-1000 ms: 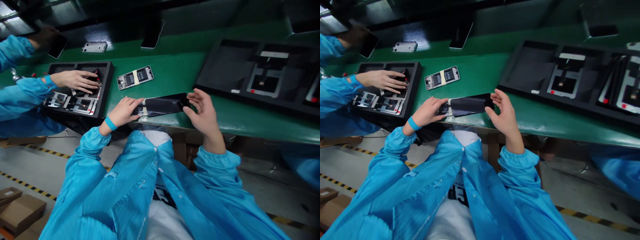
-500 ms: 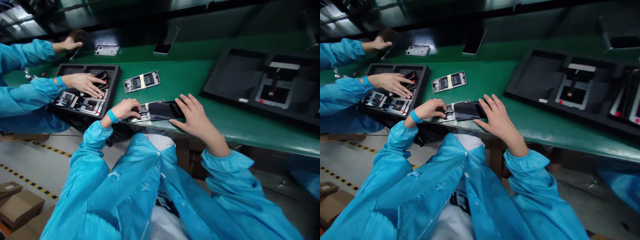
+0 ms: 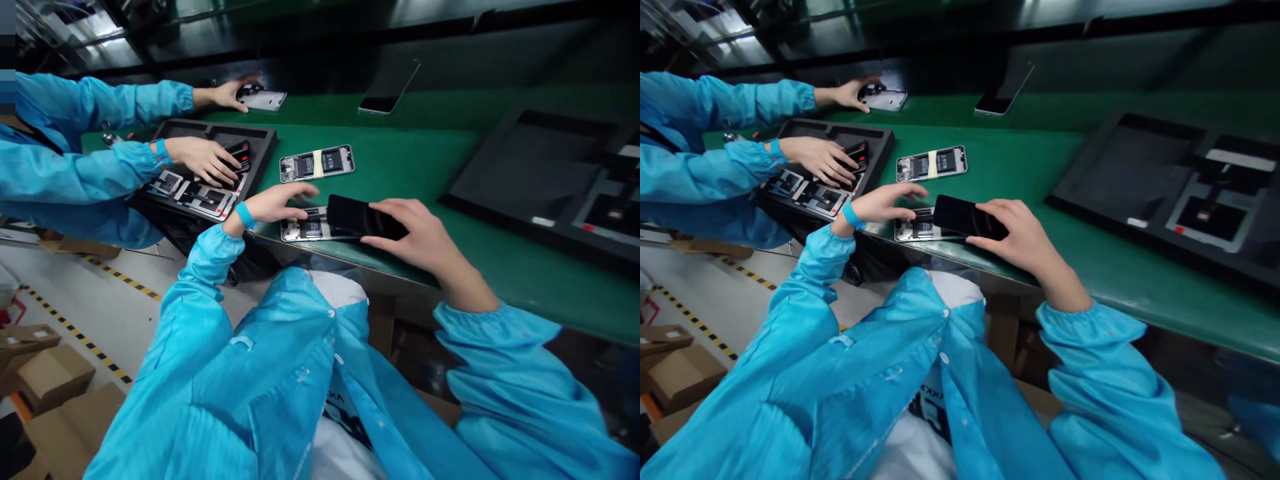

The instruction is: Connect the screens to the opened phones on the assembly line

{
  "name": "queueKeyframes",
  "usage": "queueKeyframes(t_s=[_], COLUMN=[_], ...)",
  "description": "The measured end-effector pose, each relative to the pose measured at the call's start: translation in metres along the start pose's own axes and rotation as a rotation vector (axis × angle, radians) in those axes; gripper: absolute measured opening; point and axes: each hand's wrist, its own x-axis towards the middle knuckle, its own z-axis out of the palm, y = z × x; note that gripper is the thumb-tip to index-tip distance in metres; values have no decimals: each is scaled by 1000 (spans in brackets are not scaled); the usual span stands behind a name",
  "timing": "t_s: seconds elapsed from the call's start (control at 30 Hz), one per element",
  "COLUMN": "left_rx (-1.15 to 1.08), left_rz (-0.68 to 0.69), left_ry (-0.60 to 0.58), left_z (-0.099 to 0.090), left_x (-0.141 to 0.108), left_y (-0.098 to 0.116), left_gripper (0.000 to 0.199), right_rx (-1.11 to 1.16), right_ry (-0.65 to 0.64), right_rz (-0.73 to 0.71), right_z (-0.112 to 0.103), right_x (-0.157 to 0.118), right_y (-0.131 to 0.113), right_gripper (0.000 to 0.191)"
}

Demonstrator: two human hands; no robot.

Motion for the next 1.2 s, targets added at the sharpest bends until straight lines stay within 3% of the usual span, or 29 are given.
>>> queueKeyframes(t_s=[0.07, 0.13, 0.23, 0.3, 0.47, 0.6, 0.7, 0.8, 0.9, 1.0, 1.2], left_rx=[-39, -107, -236, -299, -380, -323, -59, 322, 566, 646, 496], left_rz=[43, 65, 77, 36, -150, -167, -145, -175, -187, -255, -543], left_ry=[178, 274, 351, 425, 693, 774, 886, 1011, 1037, 1021, 967], left_z=[7, 15, 21, 20, 9, 14, 30, 51, 75, 99, 123], left_x=[-4, -8, -17, -27, -59, -76, -90, -107, -116, -115, -104], left_y=[21, 41, 59, 59, 30, 8, 0, -8, -25, -47, -76], left_gripper=[81, 87, 75, 69, 65, 68, 69, 57, 46, 40, 37], right_rx=[238, 502, 810, 906, 836, 887, 867, 808, 744, 713, 720], right_ry=[-64, -248, -557, -608, -265, -68, 13, 93, 118, 78, -8], right_rz=[123, 232, 385, 461, 463, 479, 521, 621, 663, 664, 640], right_z=[-7, -12, -13, -9, 4, 8, 7, 10, 22, 39, 89], right_x=[7, 16, 28, 32, 39, 70, 114, 165, 211, 245, 288], right_y=[-19, -42, -74, -89, -96, -91, -92, -97, -102, -106, -104], right_gripper=[72, 75, 77, 75, 62, 54, 30, 38, 40, 36, 28])
